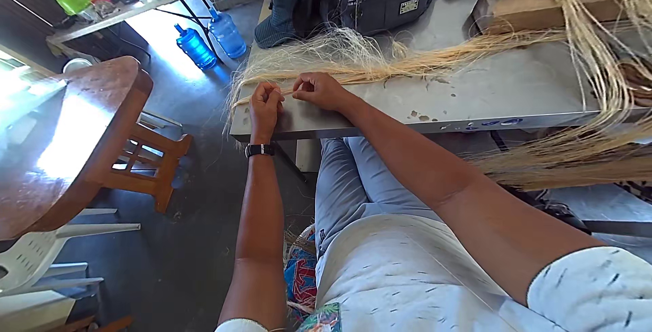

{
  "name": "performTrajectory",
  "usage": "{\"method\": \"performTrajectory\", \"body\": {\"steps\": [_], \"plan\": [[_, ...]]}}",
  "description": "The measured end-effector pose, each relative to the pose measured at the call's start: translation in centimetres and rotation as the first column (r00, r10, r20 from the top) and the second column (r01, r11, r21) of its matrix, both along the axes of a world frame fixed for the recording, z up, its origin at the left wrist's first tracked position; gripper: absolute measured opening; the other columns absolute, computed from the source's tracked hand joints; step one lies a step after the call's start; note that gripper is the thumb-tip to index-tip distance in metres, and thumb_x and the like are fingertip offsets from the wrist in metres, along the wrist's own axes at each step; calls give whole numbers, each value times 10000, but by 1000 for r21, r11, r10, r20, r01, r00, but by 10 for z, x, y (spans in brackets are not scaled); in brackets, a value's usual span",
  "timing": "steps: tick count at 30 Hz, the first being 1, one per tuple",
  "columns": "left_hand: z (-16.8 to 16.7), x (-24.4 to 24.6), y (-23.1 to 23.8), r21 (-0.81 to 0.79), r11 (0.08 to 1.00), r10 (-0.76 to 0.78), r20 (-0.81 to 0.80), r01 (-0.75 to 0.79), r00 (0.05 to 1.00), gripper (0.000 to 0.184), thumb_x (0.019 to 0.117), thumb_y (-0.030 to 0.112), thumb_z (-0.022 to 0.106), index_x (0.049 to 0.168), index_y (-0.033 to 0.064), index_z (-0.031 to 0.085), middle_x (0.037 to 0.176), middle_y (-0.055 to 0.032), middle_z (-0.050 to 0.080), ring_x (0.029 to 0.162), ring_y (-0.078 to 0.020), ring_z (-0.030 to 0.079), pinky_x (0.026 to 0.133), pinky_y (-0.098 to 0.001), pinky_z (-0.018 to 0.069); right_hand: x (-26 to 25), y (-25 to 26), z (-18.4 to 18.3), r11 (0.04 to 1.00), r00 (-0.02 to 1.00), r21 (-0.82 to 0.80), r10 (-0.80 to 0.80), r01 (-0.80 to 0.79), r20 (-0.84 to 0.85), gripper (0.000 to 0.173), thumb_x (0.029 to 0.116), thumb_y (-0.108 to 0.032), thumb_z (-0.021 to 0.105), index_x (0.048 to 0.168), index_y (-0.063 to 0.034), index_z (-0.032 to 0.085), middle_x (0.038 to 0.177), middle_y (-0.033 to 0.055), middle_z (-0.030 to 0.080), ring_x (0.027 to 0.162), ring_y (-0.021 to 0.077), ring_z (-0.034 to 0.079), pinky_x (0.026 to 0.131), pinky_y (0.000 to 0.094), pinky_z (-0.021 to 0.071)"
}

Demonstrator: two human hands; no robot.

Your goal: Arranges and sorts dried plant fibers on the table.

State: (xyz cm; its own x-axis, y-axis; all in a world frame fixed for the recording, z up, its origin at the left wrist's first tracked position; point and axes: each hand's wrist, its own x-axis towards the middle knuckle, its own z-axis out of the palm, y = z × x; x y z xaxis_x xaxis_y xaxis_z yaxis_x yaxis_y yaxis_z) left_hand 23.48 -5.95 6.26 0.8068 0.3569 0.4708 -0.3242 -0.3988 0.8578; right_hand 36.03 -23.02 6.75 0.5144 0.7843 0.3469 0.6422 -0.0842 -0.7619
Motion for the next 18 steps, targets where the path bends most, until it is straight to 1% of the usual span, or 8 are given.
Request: {"method": "performTrajectory", "body": {"steps": [2, 4, 7, 9, 11, 13, 16, 18], "plan": [[-2, -1, 3, -73, 997, -29, 61, 33, 998, 168, 1060, 142, 481, 1029, 45, 614, 789, -9, 676, 589, -79, 599, 540, -228, 512, 1, 1, -1, 999, 1000, -30, -15, 15, 21, 231, 1018, -267, 627, 1050, -61, 726, 764, 60, 644, 695, 193, 601, 716, 451, 512], [-2, -4, 7, -195, 978, -55, 122, 78, 991, 191, 1066, 150, 458, 1014, 65, 620, 803, -4, 679, 603, -73, 600, 561, -223, 518, 2, 1, -1, 999, 1000, -22, -27, 27, 1, 223, 1025, -242, 613, 1023, -49, 727, 775, 63, 649, 708, 186, 605, 720, 440, 513], [-4, -9, 13, -362, 920, -76, 211, 151, 974, 216, 1070, 140, 419, 1032, 76, 622, 890, -33, 709, 674, -103, 650, 634, -256, 566, 3, 0, -1, 999, 999, -1, -36, 36, -17, 208, 1015, -220, 625, 1011, -37, 723, 814, 80, 655, 729, 190, 607, 719, 430, 512], [-4, -11, 14, -399, 896, -108, 232, 196, 967, 224, 1069, 138, 397, 1036, 77, 610, 959, -70, 726, 710, -129, 669, 659, -278, 572, 2, 0, 1, 999, 999, -14, -42, 42, 9, 204, 1005, -219, 645, 1026, -35, 731, 898, 107, 670, 795, 214, 632, 770, 441, 529], [-4, -12, 15, -376, 897, -152, 229, 231, 962, 234, 1066, 133, 384, 1016, 76, 606, 983, -94, 742, 707, -138, 684, 652, -276, 574, 2, -1, 1, 999, 999, -16, -44, 45, 13, 210, 1004, -219, 647, 1040, -32, 734, 950, 126, 667, 831, 228, 637, 793, 445, 533], [-3, -12, 13, -323, 915, -187, 192, 242, 964, 225, 1058, 129, 387, 993, 89, 599, 962, -82, 750, 671, -117, 681, 623, -254, 568, 0, -1, 1, 998, 998, 19, -60, 60, 6, 212, 1009, -210, 627, 1075, -40, 737, 975, 125, 656, 802, 213, 618, 752, 418, 526], [-2, -8, 9, -194, 962, -175, 99, 191, 980, 174, 1050, 103, 430, 1027, 59, 597, 909, -62, 750, 605, -83, 649, 566, -229, 544, -3, -1, 3, 978, 988, 163, -144, 133, 62, 253, 1000, -140, 572, 1187, -44, 711, 1018, 124, 671, 729, 178, 585, 677, 362, 514], [0, -7, 5, -105, 986, -131, 15, 131, 991, 129, 1048, 88, 486, 1054, 26, 600, 889, -60, 746, 582, -72, 629, 537, -217, 523, -8, 0, 5, 938, 952, 274, -261, 212, 158, 273, 977, -114, 533, 1154, -35, 726, 972, 134, 664, 745, 211, 595, 686, 389, 517]]}}
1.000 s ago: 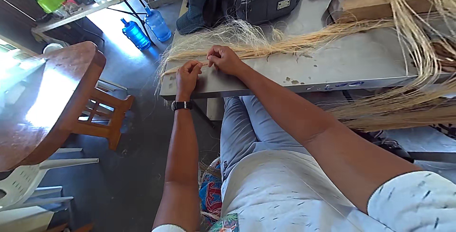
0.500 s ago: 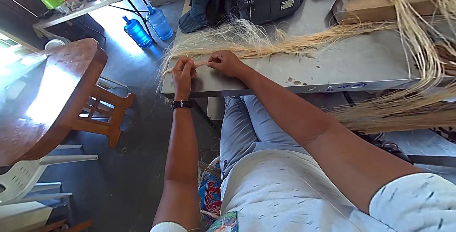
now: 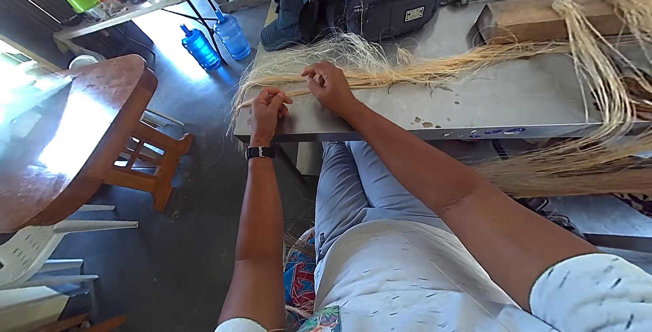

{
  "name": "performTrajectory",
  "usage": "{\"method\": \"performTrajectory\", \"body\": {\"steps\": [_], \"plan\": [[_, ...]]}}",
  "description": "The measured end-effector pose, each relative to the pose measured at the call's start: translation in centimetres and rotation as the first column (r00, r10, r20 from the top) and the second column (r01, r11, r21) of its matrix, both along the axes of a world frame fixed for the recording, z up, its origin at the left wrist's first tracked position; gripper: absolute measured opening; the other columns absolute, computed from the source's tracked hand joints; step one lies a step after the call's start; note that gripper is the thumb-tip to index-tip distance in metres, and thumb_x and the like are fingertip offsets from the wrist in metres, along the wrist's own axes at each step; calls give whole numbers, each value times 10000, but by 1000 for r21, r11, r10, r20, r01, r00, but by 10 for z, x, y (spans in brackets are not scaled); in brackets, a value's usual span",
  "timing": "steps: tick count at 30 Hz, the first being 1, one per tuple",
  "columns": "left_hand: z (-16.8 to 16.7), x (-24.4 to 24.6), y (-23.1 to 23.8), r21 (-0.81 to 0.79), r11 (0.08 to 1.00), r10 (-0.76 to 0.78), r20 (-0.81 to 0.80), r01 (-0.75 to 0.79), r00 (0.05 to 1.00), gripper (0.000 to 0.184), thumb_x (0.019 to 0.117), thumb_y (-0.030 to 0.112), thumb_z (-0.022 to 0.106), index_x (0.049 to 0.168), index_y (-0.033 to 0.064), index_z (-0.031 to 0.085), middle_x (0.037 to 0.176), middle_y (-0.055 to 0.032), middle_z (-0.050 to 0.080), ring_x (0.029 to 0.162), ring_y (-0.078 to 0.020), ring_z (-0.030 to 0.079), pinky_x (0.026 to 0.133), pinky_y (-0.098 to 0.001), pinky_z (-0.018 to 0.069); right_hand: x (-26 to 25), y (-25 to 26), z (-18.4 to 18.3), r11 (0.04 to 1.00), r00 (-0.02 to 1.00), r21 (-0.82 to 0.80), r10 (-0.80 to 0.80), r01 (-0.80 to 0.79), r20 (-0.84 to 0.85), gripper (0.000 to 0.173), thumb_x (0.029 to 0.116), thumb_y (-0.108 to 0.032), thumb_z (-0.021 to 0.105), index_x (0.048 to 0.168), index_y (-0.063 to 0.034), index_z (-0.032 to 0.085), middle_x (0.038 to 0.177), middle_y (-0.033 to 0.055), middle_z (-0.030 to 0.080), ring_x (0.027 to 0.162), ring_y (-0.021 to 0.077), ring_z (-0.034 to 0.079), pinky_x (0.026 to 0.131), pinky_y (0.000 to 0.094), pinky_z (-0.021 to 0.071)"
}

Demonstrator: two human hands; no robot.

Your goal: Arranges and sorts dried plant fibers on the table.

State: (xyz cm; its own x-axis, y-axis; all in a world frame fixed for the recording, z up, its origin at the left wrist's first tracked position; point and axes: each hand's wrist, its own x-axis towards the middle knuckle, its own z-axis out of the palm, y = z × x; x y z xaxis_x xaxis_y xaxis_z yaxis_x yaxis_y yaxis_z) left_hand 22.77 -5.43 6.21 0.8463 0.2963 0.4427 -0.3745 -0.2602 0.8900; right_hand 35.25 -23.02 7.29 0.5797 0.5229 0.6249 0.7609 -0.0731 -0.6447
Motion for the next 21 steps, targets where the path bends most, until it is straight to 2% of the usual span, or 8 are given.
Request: {"method": "performTrajectory", "body": {"steps": [2, 6, 9, 13, 14, 17, 19, 21], "plan": [[2, 0, -4, 88, 996, 30, -45, -26, 999, 121, 1036, 82, 542, 1067, 5, 631, 881, -53, 740, 579, -66, 614, 526, -214, 509, -8, 2, 3, 996, 994, 54, -70, 66, 87, 262, 972, -104, 525, 1106, -39, 741, 923, 131, 629, 739, 225, 595, 665, 398, 516], [1, 1, -5, 148, 988, 59, -80, -47, 995, 160, 1014, 126, 622, 1105, 12, 689, 855, -25, 725, 603, -67, 613, 569, -232, 530, -33, 7, 5, 1000, 993, 18, -25, 23, 115, 244, 958, -106, 552, 1090, -66, 754, 905, 108, 615, 734, 219, 586, 637, 401, 512], [0, 1, -4, 115, 992, 65, -63, -58, 996, 154, 1018, 111, 613, 1106, 5, 683, 818, -24, 706, 601, -73, 610, 566, -236, 533, -44, 15, 3, 997, 999, -76, 17, -20, -41, 235, 987, -175, 604, 1151, -60, 727, 969, 130, 656, 801, 247, 633, 713, 434, 548], [1, 0, 0, 51, 998, 34, -15, -33, 999, 131, 1031, 85, 570, 1070, 7, 667, 792, -23, 686, 576, -68, 586, 543, -222, 516, -41, 21, 3, 986, 975, -148, 42, -75, -217, 397, 970, -213, 688, 1308, -21, 605, 1116, 169, 665, 860, 270, 658, 772, 442, 566], [1, 0, 0, 38, 999, 34, -12, -34, 999, 127, 1033, 86, 567, 1065, 9, 663, 786, -22, 686, 573, -64, 585, 539, -216, 512, -39, 21, 3, 983, 969, -152, 66, -104, -237, 402, 972, -218, 697, 1307, -18, 601, 1089, 163, 671, 831, 260, 658, 756, 438, 567], [0, -1, 1, 19, 999, 41, -10, -41, 999, 135, 1033, 86, 567, 1078, 2, 663, 809, -33, 690, 578, -70, 586, 538, -216, 509, -32, 23, 0, 973, 938, -134, 140, -191, -317, 275, 994, -172, 660, 1226, -24, 647, 876, 102, 704, 693, 197, 672, 669, 397, 584], [0, 0, 0, 19, 999, 41, -9, -41, 999, 137, 1033, 81, 568, 1085, 0, 664, 830, -39, 697, 579, -71, 586, 533, -214, 507, -30, 23, 1, 968, 907, -107, 170, -227, -384, 224, 1003, -141, 638, 1189, -17, 655, 829, 86, 707, 650, 169, 662, 632, 366, 575], [0, 0, 0, 18, 999, 38, 2, -38, 999, 130, 1028, 73, 574, 1086, 4, 667, 824, -35, 697, 580, -68, 587, 529, -211, 506, -30, 23, 2, 963, 879, -62, 212, -263, -427, 203, 1005, -140, 639, 1156, -5, 660, 843, 87, 720, 633, 154, 660, 607, 342, 571]]}}
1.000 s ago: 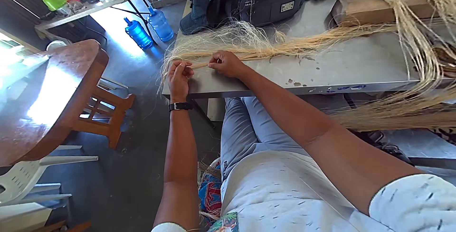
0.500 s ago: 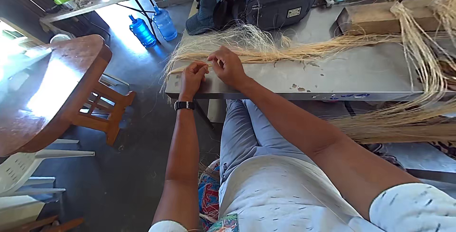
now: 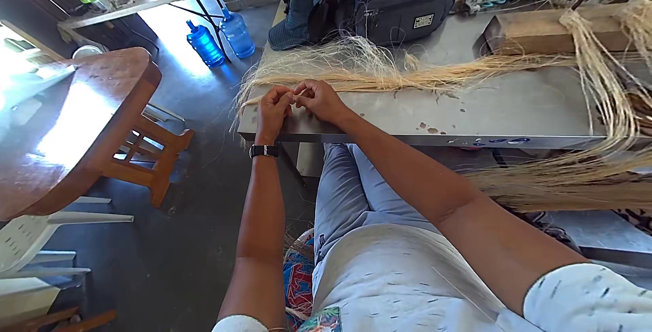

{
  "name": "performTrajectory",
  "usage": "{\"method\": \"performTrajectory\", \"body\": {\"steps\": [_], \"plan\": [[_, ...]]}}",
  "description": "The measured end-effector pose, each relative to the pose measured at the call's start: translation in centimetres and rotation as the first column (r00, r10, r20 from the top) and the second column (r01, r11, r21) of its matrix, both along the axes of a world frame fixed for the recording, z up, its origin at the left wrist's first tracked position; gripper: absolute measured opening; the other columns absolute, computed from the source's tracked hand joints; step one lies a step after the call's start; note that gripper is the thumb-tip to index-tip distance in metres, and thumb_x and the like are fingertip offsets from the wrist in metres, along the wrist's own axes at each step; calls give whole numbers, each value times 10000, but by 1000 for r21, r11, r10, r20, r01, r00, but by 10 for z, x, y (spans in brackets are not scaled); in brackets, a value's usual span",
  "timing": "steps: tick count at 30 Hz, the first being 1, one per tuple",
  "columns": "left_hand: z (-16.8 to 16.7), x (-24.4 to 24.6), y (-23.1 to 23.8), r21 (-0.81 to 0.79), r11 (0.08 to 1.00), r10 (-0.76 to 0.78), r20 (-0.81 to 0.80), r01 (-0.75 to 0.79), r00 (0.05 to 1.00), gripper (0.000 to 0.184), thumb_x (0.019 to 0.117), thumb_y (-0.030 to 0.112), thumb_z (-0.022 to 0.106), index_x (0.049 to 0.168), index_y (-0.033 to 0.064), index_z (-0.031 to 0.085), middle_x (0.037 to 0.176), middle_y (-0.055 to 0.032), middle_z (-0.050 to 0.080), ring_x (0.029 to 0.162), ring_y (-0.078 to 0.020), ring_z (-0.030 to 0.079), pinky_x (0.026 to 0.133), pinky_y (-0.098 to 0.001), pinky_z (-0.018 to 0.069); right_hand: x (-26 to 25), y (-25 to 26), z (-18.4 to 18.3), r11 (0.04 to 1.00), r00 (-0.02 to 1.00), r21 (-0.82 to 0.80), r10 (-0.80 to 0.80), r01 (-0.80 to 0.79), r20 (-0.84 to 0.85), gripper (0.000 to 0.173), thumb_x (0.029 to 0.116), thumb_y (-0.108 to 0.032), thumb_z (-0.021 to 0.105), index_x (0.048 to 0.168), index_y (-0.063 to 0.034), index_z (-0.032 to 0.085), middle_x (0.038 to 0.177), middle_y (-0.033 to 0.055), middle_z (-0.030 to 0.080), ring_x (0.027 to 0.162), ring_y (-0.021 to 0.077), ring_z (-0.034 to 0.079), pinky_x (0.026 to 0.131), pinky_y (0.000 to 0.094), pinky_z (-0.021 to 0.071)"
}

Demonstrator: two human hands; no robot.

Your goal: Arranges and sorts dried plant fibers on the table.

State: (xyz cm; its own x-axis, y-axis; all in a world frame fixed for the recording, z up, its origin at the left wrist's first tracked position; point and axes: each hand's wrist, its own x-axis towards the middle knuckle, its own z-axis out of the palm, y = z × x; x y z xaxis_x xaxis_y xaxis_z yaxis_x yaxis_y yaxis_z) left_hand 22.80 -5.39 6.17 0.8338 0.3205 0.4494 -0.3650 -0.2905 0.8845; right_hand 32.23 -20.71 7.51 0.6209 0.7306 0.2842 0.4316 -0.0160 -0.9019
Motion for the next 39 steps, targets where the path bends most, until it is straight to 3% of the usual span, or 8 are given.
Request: {"method": "performTrajectory", "body": {"steps": [3, 8, 13, 18, 26, 29, 34, 39], "plan": [[1, 1, -1, -3, 1000, -3, -7, 3, 1000, 117, 1022, 72, 581, 1075, 11, 664, 795, -24, 679, 588, -73, 589, 546, -221, 514, 0, -2, -2, 997, 998, 17, 70, -70, -6, 244, 1006, -175, 659, 1188, -14, 645, 916, 87, 729, 655, 146, 674, 630, 326, 592], [4, -1, -2, 29, 999, 33, -36, -32, 999, 219, 1068, 156, 522, 1140, 9, 669, 830, -28, 697, 583, -70, 586, 538, -216, 505, -6, -6, -9, 1000, 997, 19, 22, -23, 75, 175, 1026, -123, 585, 1118, -6, 676, 781, 65, 698, 592, 139, 620, 582, 336, 540], [6, -13, -15, 103, 986, 142, -87, -133, 986, 318, 1104, 324, 460, 1204, 106, 668, 732, -21, 632, 499, -88, 514, 469, -231, 462, -10, -8, -15, 1000, 947, 6, -3, 1, 322, 181, 999, -135, 595, 1053, -27, 731, 845, 114, 716, 752, 246, 691, 733, 497, 575], [3, -7, -8, -152, 971, 181, -50, -186, 982, 308, 1102, 315, 455, 1088, 102, 678, 737, 40, 620, 540, -43, 536, 534, -200, 502, -14, -7, -18, 1000, 888, -9, -16, 23, 460, 93, 941, -120, 667, 946, -63, 741, 884, 101, 668, 782, 247, 649, 704, 479, 558], [6, 0, -3, -476, 869, 203, 85, -139, 975, 343, 1122, 197, 381, 992, 43, 658, 730, -24, 670, 525, -75, 586, 501, -207, 519, -28, -23, -10, 963, 707, 133, -262, 234, 656, 136, 931, -125, 650, 948, -57, 767, 1035, 161, 656, 915, 309, 667, 720, 464, 582], [7, 0, -3, -514, 849, 198, 93, -123, 976, 353, 1122, 196, 384, 960, 38, 654, 736, -34, 674, 526, -86, 589, 504, -212, 519, -36, -39, 3, 972, 693, 31, -190, 235, 696, 102, 914, -114, 669, 909, -65, 758, 1069, 148, 655, 1009, 316, 644, 791, 464, 574], [6, 0, -1, -572, 814, 205, 123, -99, 971, 354, 1121, 188, 374, 913, 58, 630, 739, -30, 660, 523, -95, 589, 496, -220, 523, -34, -74, 28, 954, 738, -293, 148, 70, 659, 96, 922, -95, 664, 883, -59, 744, 1100, 157, 657, 1050, 338, 624, 906, 527, 512], [6, -1, 1, -611, 789, 189, 141, -65, 972, 364, 1124, 207, 357, 932, 64, 632, 743, -39, 671, 522, -98, 588, 491, -225, 515, -25, -109, 45, 886, 757, -447, 207, 123, 619, 74, 906, -81, 688, 899, -68, 761, 1120, 160, 668, 1079, 357, 623, 908, 558, 507]]}}
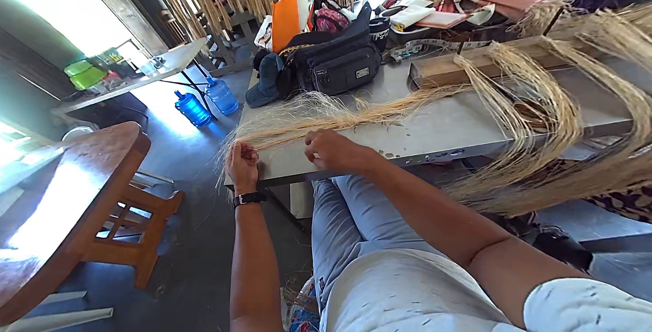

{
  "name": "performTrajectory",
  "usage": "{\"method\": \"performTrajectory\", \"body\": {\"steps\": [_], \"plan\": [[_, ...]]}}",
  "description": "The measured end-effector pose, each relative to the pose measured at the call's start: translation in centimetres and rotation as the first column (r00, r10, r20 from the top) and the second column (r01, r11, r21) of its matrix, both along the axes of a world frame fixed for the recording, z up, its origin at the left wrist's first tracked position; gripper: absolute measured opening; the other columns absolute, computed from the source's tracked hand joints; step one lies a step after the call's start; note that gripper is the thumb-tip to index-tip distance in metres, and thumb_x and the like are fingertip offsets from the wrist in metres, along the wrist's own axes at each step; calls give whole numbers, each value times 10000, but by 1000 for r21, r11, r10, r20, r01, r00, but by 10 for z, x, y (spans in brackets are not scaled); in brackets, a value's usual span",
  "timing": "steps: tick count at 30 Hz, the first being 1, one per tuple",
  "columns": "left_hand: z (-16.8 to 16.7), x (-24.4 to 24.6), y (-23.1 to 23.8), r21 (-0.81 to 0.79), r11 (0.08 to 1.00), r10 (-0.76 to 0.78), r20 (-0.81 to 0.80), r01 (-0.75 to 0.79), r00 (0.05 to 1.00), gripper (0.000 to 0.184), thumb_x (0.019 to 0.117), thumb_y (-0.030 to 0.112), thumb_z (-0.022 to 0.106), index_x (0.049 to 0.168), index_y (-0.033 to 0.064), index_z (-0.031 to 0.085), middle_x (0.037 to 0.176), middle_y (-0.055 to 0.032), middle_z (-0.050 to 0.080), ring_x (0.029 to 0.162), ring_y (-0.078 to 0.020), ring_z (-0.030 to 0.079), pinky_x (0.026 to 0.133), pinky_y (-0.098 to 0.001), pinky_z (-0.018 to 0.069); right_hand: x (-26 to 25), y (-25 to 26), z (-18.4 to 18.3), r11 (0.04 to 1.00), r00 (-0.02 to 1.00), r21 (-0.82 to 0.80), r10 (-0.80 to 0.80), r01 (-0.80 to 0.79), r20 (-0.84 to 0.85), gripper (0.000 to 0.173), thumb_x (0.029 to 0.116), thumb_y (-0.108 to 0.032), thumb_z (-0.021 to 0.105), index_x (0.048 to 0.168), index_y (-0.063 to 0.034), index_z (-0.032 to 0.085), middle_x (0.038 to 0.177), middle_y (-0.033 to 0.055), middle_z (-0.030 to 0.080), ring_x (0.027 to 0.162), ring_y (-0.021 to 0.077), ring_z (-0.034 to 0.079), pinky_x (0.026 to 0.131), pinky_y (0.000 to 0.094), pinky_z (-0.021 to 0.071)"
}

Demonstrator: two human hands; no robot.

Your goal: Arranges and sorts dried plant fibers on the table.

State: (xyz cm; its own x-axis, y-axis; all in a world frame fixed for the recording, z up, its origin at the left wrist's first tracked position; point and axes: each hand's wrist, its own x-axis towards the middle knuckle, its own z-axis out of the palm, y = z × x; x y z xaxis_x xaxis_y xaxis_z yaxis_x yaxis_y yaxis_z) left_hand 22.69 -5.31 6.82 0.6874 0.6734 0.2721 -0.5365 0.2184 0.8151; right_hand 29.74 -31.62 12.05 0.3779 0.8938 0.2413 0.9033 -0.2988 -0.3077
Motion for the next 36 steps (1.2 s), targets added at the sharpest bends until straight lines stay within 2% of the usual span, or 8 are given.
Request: {"method": "performTrajectory", "body": {"steps": [5, 10, 15, 19, 26, 30, 33, 36], "plan": [[3, -7, 7, -114, 990, -88, -39, 83, 995, 353, 1129, 261, 326, 993, 122, 619, 747, 17, 661, 525, -58, 568, 502, -196, 493, 1, -6, 17, 994, 994, -24, -105, 106, 25, 64, 908, -113, 701, 924, -101, 762, 1107, 130, 660, 1059, 339, 615, 873, 549, 498], [23, -30, 19, -266, 963, -80, -122, 45, 989, 346, 1113, 294, 339, 907, 164, 585, 729, 40, 634, 505, -41, 537, 465, -184, 459, 4, -14, 25, 996, 996, -15, -86, 86, 2, 83, 923, -110, 685, 933, -97, 766, 1125, 130, 664, 1082, 337, 616, 893, 560, 490], [24, -36, 29, -317, 948, -67, -103, 31, 992, 348, 1105, 294, 352, 870, 178, 581, 715, 43, 629, 504, -45, 549, 465, -178, 467, 20, -58, 34, 971, 986, 217, 130, -104, -108, 27, 895, -69, 731, 891, -64, 758, 1126, 114, 682, 1057, 238, 655, 923, 447, 553], [28, -36, 24, -315, 947, -83, -71, 57, 994, 321, 1103, 306, 372, 901, 196, 595, 728, 56, 628, 517, -37, 550, 478, -174, 470, 34, -100, 45, 942, 972, 328, 140, -72, -189, 111, 930, -173, 693, 945, -90, 765, 1250, 87, 673, 1139, 193, 647, 899, 397, 571], [43, -53, 35, -199, 970, 124, -81, -138, 989, 261, 1088, 341, 460, 915, 207, 600, 722, 58, 609, 522, -56, 534, 496, -210, 484, 31, -124, 59, 657, 864, 747, 312, 104, -395, 120, 974, -131, 631, 1021, -50, 706, 1116, 81, 715, 924, 162, 699, 813, 336, 611], [66, -74, 19, 13, 922, 387, -93, -387, 917, 125, 1087, 264, 500, 1145, 166, 551, 793, 8, 603, 528, -87, 544, 474, -229, 488, 20, -113, 63, 625, 853, 772, 336, 116, -400, 116, 975, -103, 625, 1029, -31, 698, 1047, 90, 724, 861, 165, 703, 767, 336, 617], [84, -93, -14, 445, 886, 160, -30, -130, 987, 288, 1123, 330, 364, 1286, 180, 548, 975, 65, 689, 595, -39, 592, 540, -200, 523, 11, -97, 63, 721, 899, 690, 257, 67, -356, 129, 980, -100, 620, 1026, -16, 706, 971, 67, 723, 794, 127, 683, 725, 310, 603], [95, -86, -56, 761, 619, -48, -206, 192, 977, 396, 1080, 294, 505, 1453, 163, 493, 1336, 6, 631, 655, -75, 648, 566, -271, 587, 4, -80, 61, 778, 898, 627, 250, 36, -361, 109, 984, -103, 635, 1017, -44, 721, 905, 25, 719, 744, 85, 662, 679, 254, 578]]}}
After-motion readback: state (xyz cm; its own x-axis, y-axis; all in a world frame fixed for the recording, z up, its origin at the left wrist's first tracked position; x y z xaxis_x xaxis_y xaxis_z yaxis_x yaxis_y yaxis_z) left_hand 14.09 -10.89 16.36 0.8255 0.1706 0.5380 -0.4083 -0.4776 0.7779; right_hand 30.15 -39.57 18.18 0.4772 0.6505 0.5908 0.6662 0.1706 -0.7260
